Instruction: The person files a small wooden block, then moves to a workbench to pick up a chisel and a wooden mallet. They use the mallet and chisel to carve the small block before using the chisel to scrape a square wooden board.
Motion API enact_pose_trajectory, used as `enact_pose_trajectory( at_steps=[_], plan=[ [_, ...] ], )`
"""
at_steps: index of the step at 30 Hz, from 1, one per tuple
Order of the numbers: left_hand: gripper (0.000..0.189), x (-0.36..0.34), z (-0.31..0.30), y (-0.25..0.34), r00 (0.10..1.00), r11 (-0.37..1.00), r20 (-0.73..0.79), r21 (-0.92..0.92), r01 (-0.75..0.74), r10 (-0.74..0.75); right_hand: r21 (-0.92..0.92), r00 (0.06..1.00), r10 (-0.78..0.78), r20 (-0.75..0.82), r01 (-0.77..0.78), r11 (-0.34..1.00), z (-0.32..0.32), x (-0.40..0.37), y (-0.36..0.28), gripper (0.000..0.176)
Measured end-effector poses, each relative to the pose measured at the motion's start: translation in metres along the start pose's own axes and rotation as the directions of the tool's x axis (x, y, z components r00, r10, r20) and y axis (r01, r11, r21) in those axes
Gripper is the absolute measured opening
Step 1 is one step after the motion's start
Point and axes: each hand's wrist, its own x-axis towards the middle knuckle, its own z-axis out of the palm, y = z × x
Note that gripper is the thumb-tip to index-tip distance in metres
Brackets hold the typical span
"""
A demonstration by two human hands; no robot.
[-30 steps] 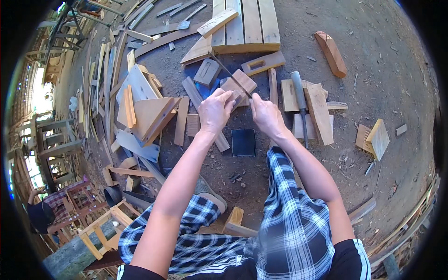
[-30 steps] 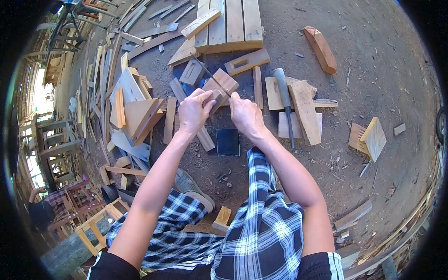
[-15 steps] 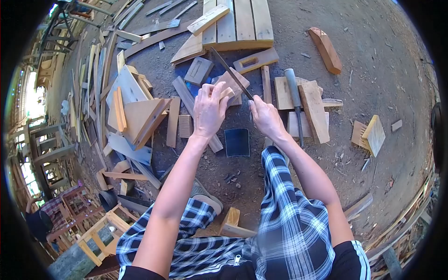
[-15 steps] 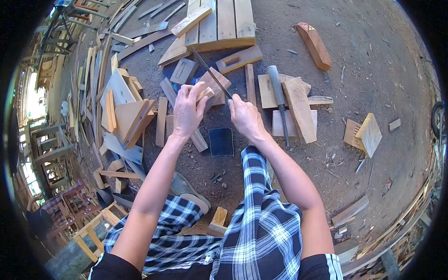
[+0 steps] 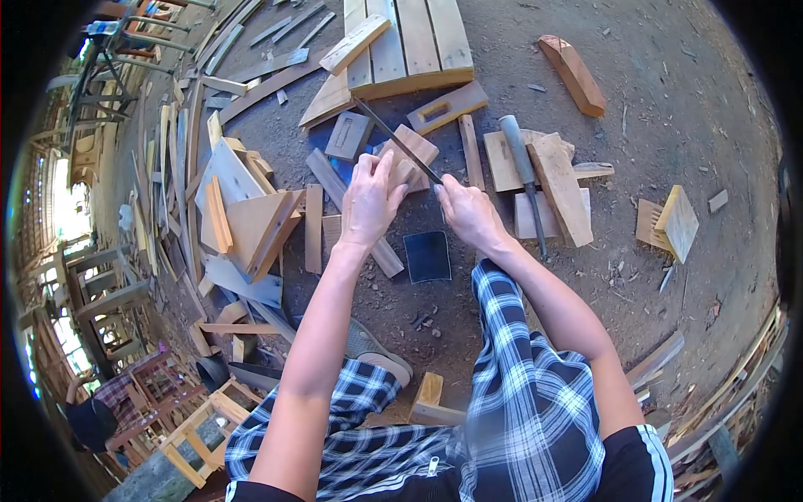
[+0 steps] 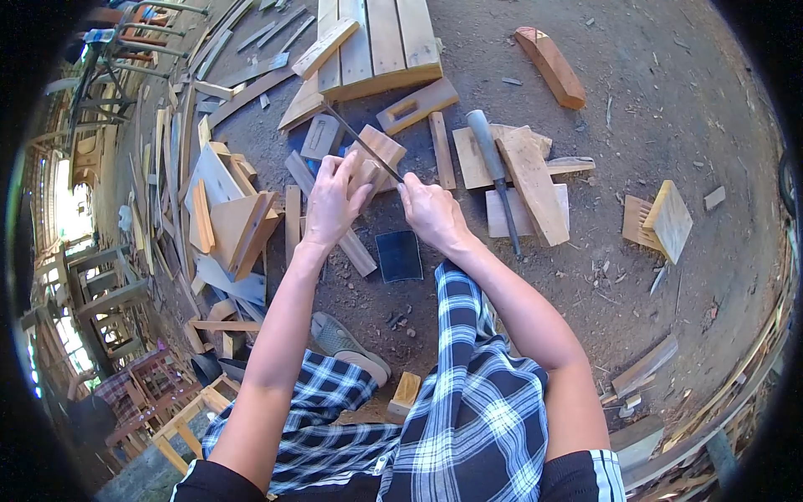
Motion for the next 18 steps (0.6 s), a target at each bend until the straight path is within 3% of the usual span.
enact_pose_trajectory(
  at_steps=[3,6,8,9,11,12,14,16,18],
  plan=[
    [0.046,-0.002,-0.004,0.005,0.995,0.995,0.070,0.077,0.059,-0.064,0.015,1.000,-0.016,0.024,0.015,1.000,0.002,0.001,-0.001,0.023],
    [0.041,-0.004,-0.002,0.001,0.997,0.998,0.057,0.003,0.059,-0.060,0.016,0.999,-0.044,-0.007,0.044,0.999,0.004,0.001,0.002,0.023],
    [0.033,-0.005,-0.007,-0.002,0.996,0.948,0.047,-0.308,0.082,-0.071,0.028,1.000,-0.018,0.003,0.018,0.999,-0.001,-0.001,-0.002,0.024],
    [0.033,-0.006,-0.009,0.000,0.997,0.948,0.042,-0.307,0.081,-0.071,0.027,1.000,-0.023,0.002,0.023,0.999,-0.003,-0.002,-0.004,0.024],
    [0.030,-0.013,-0.018,0.004,0.989,0.712,0.074,-0.687,0.142,-0.127,0.121,1.000,-0.017,0.002,0.016,0.992,-0.007,-0.002,-0.007,0.025],
    [0.030,-0.015,-0.028,0.009,0.989,0.717,0.062,-0.683,0.141,-0.135,0.122,0.999,-0.032,0.007,0.031,0.992,-0.009,-0.001,-0.011,0.025],
    [0.036,-0.017,-0.049,0.024,0.907,0.237,0.356,-0.883,0.405,-0.223,0.162,0.994,-0.077,-0.075,0.088,0.983,-0.013,-0.001,-0.020,0.027],
    [0.037,-0.020,-0.051,0.030,0.913,0.175,0.343,-0.907,0.383,-0.221,0.152,0.993,-0.085,-0.083,0.097,0.984,-0.021,0.000,-0.031,0.029],
    [0.034,-0.024,-0.052,0.034,0.918,0.268,0.315,-0.887,0.376,-0.243,0.190,0.977,-0.145,-0.156,0.174,0.966,-0.025,0.001,-0.037,0.031]
  ],
)
